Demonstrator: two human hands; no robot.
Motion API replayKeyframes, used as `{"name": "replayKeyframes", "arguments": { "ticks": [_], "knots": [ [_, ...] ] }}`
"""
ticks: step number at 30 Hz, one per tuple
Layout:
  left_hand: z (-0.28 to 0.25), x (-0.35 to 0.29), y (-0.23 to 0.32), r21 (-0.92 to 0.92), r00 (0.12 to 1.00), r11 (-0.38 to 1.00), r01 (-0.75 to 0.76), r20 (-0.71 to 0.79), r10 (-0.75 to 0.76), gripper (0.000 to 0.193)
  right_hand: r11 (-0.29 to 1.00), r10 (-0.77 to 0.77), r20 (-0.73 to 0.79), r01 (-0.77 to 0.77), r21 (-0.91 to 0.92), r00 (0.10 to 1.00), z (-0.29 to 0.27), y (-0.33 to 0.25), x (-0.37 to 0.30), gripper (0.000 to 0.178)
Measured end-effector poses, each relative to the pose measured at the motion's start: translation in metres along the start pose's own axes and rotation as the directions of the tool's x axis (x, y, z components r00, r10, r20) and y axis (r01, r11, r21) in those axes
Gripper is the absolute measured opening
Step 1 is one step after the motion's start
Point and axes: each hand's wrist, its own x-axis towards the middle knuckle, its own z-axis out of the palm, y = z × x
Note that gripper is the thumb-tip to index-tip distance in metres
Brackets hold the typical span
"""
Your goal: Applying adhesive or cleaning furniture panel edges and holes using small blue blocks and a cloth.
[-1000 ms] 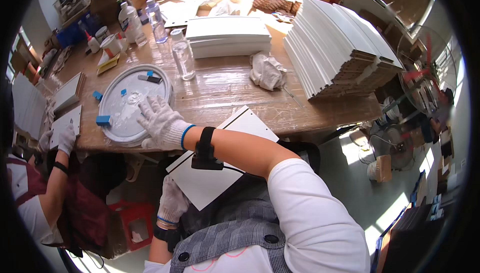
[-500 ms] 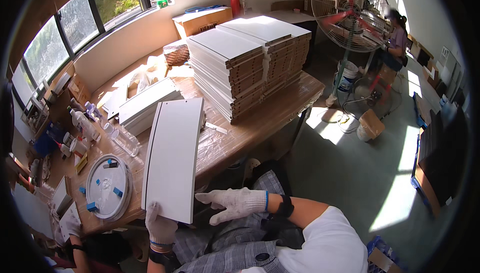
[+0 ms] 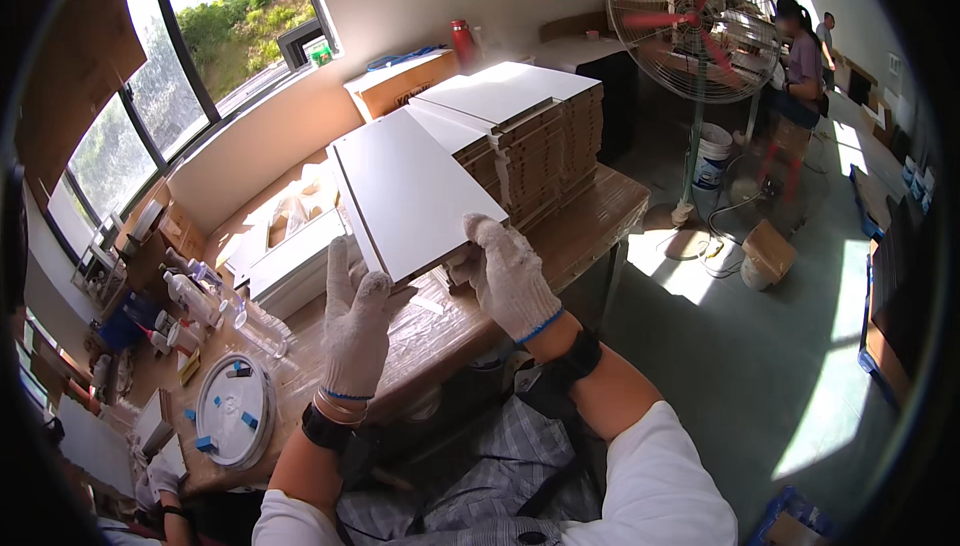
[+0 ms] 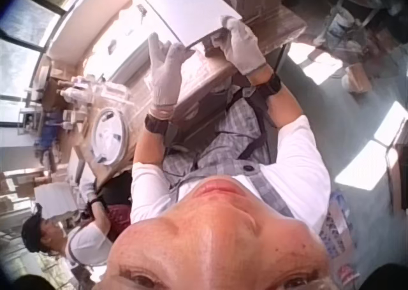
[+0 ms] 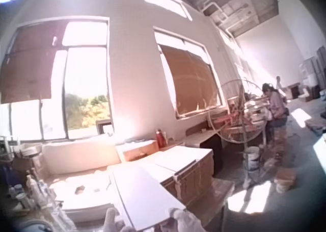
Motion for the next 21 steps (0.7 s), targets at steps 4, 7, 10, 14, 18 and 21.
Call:
{"name": "replayKeyframes", "arguments": {
  "ticks": [4, 7, 10, 14, 18, 21],
  "knots": [
    [-0.001, 0.042, -0.011, 0.595, 0.989, 0.790, -0.145, 0.117, 0.093, 0.064, 0.828, -0.228, 0.105, 0.249, -0.503, 0.968, -0.036, -0.011, 0.054, 0.025],
    [0.008, 0.068, -0.018, 0.815, 0.985, 0.555, -0.169, 0.152, 0.077, 0.061, 0.905, -0.137, -0.048, 0.106, -0.412, 0.989, -0.030, -0.024, 0.068, 0.028],
    [0.021, 0.090, -0.019, 0.867, 0.982, 0.464, -0.182, 0.138, 0.128, 0.059, 0.893, -0.030, -0.139, -0.036, -0.448, 0.990, -0.026, -0.034, 0.077, 0.035],
    [0.015, 0.128, -0.034, 0.887, 0.982, 0.428, -0.171, 0.120, 0.143, 0.059, 0.890, 0.117, -0.028, -0.117, -0.440, 0.993, -0.047, -0.024, 0.069, 0.037],
    [0.002, 0.154, -0.046, 0.881, 0.976, 0.425, -0.210, 0.167, 0.137, 0.057, 0.875, 0.276, 0.076, -0.217, -0.433, 0.958, -0.083, -0.017, 0.042, 0.035],
    [-0.005, 0.163, -0.048, 0.875, 0.978, 0.436, -0.209, 0.188, 0.091, 0.060, 0.799, 0.349, 0.027, -0.283, -0.531, 0.937, -0.093, -0.008, 0.030, 0.036]
  ]
}}
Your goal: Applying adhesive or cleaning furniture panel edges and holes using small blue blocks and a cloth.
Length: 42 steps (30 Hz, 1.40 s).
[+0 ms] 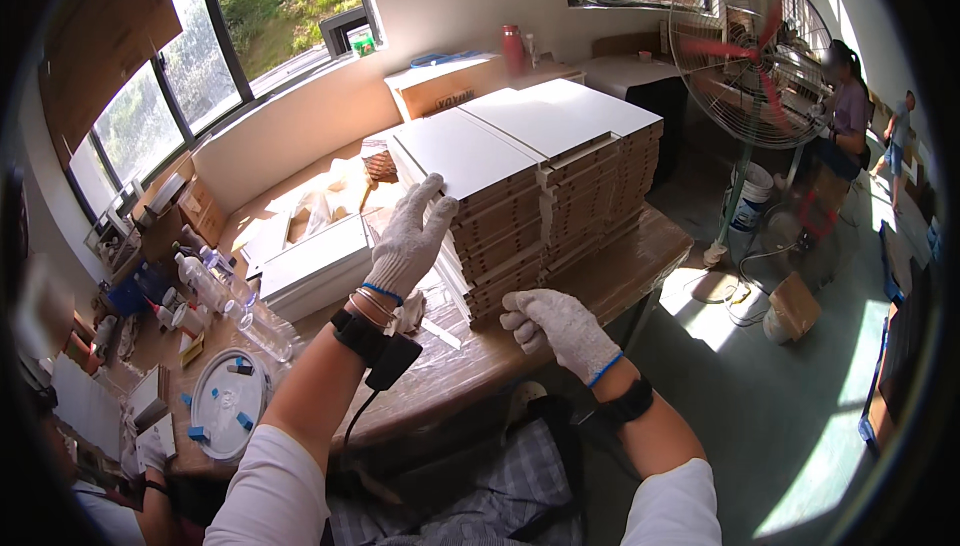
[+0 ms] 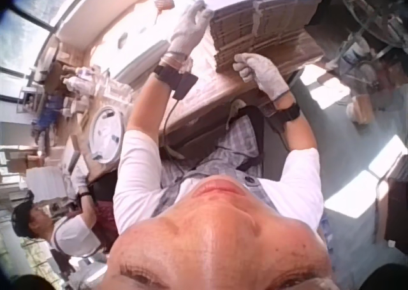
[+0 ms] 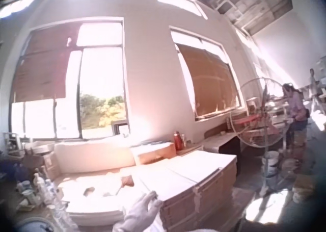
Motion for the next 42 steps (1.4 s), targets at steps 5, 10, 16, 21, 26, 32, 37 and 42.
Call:
{"name": "replayKeyframes", "arguments": {
  "ticks": [5, 10, 16, 21, 26, 32, 37, 42],
  "knots": [
    [-0.011, -0.022, -0.021, -0.029, 0.997, 0.999, 0.032, -0.064, -0.033, 0.079, 0.952, 0.066, -0.005, -0.065, -0.299, 0.998, 0.045, -0.001, 0.007, 0.040],
    [-0.080, -0.073, -0.078, 0.197, 0.944, 0.977, -0.081, -0.299, 0.139, 0.068, 0.939, 0.173, 0.087, -0.138, -0.316, 0.981, 0.071, 0.023, 0.047, 0.042],
    [-0.244, -0.126, -0.208, 0.338, 0.716, 0.892, 0.301, -0.698, 0.023, 0.058, 0.965, 0.241, 0.232, -0.207, -0.160, 0.942, 0.121, 0.050, 0.156, 0.041],
    [-0.279, -0.141, -0.301, -0.834, 0.561, 0.470, 0.289, -0.251, -0.789, 0.055, 0.854, 0.174, -0.065, -0.184, -0.487, 0.983, 0.158, 0.063, 0.275, 0.020],
    [-0.247, -0.134, -0.344, -0.865, 0.599, 0.266, 0.426, 0.049, -0.799, 0.057, 0.560, 0.214, -0.201, -0.289, -0.776, 0.956, 0.172, 0.078, 0.329, 0.035],
    [-0.236, -0.132, -0.411, -0.843, 0.524, 0.158, 0.514, 0.162, -0.836, 0.029, 0.502, 0.252, -0.058, -0.182, -0.845, 0.966, 0.193, 0.085, 0.314, 0.038],
    [-0.237, -0.120, -0.395, -0.878, 0.618, 0.205, 0.433, 0.123, -0.776, 0.037, 0.619, 0.165, -0.026, -0.124, -0.775, 0.986, 0.183, 0.106, 0.315, 0.032],
    [-0.278, -0.093, -0.338, -0.870, 0.678, 0.262, 0.417, 0.105, -0.728, 0.031, 0.948, 0.129, 0.019, -0.118, -0.297, 0.991, 0.195, 0.103, 0.316, 0.028]
  ]
}}
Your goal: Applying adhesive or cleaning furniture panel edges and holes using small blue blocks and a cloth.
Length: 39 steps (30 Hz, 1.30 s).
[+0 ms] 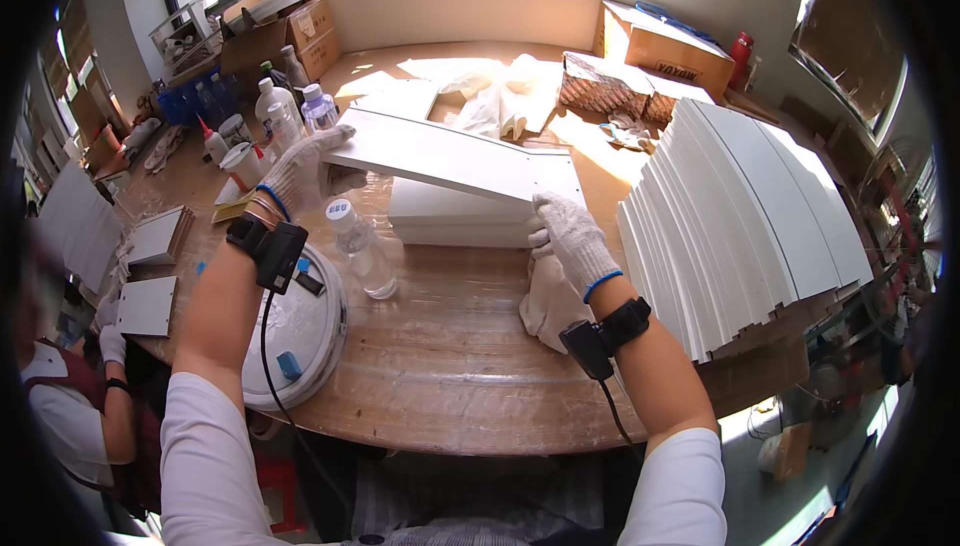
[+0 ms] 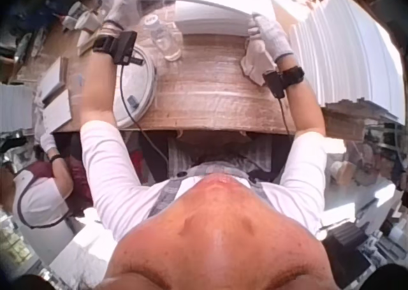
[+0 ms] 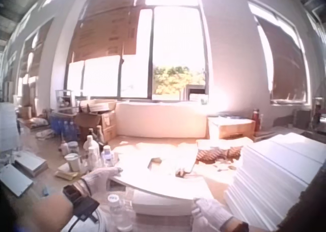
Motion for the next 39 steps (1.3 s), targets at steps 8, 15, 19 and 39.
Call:
{"name": "replayKeyframes", "arguments": {
  "ticks": [8, 15, 19, 39],
  "knots": [
    [0.032, -0.143, 0.052, -0.069, 0.922, 0.920, -0.387, -0.030, 0.386, 0.038, -0.046, -0.310, 0.066, 0.055, -0.997, 0.948, -0.006, -0.004, -0.056, 0.073],
    [0.035, -0.278, -0.005, -0.305, 0.976, 0.930, -0.205, -0.128, 0.174, 0.039, 0.539, -0.085, -0.192, -0.116, -0.835, 0.978, -0.044, 0.070, -0.018, 0.056],
    [0.034, -0.330, -0.052, -0.353, 0.979, 0.934, -0.046, -0.203, -0.028, 0.034, 0.928, -0.360, -0.174, 0.371, 0.035, 0.917, -0.070, 0.030, -0.057, 0.029],
    [0.032, -0.404, -0.200, 0.262, 0.959, 0.947, 0.185, 0.161, -0.232, 0.059, 0.268, -0.324, 0.834, 0.889, -0.372, 0.447, 0.169, 0.011, -0.298, 0.058]
  ]
}}
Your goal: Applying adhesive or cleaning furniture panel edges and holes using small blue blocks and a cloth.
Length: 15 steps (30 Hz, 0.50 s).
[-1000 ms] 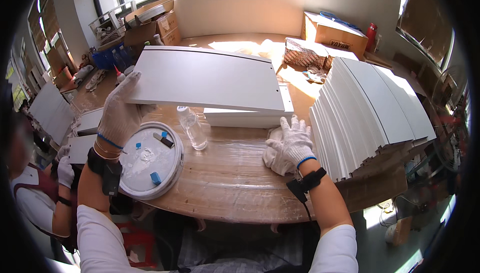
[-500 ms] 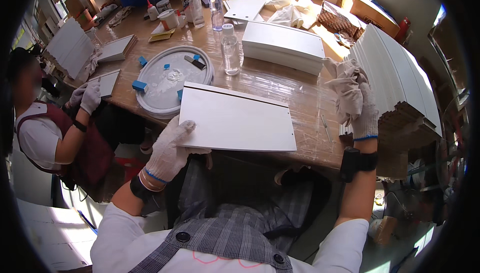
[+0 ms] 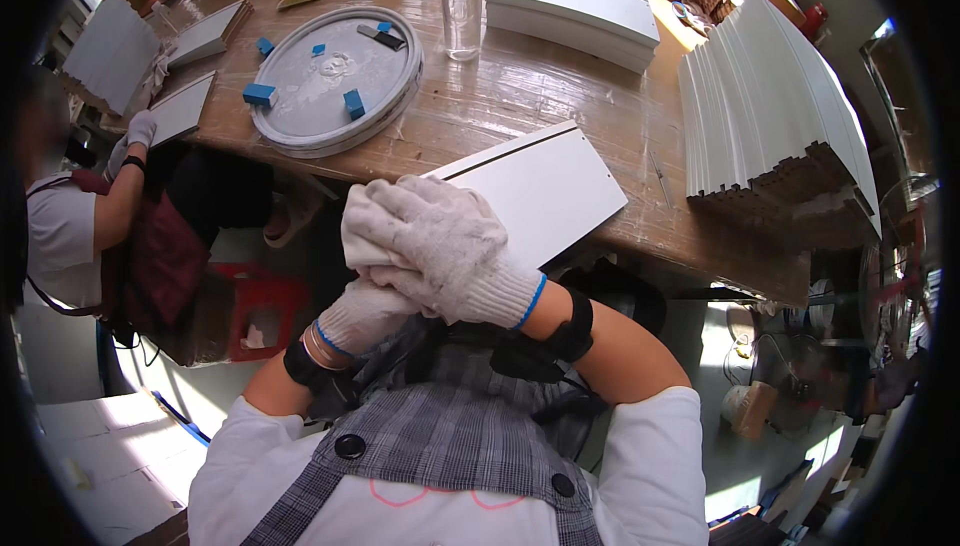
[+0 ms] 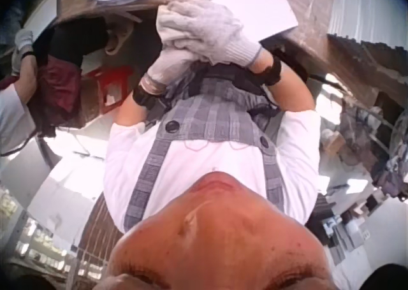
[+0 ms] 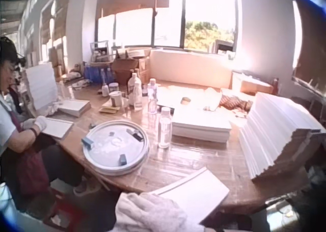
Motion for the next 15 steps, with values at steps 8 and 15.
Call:
{"name": "replayKeyframes", "arguments": {
  "ticks": [8, 15],
  "knots": [
    [0.014, -0.001, 0.021, -0.457, 0.984, 0.889, -0.038, 0.138, 0.113, 0.079, 0.680, 0.682, -0.153, -0.543, 0.493, 0.715, -0.010, 0.151, -0.081, 0.044],
    [-0.004, 0.010, 0.001, 0.163, 0.989, 0.978, -0.127, -0.060, 0.138, 0.091, 0.993, -0.094, 0.015, 0.093, 0.079, 0.995, -0.004, -0.007, -0.036, 0.042]
  ]
}}
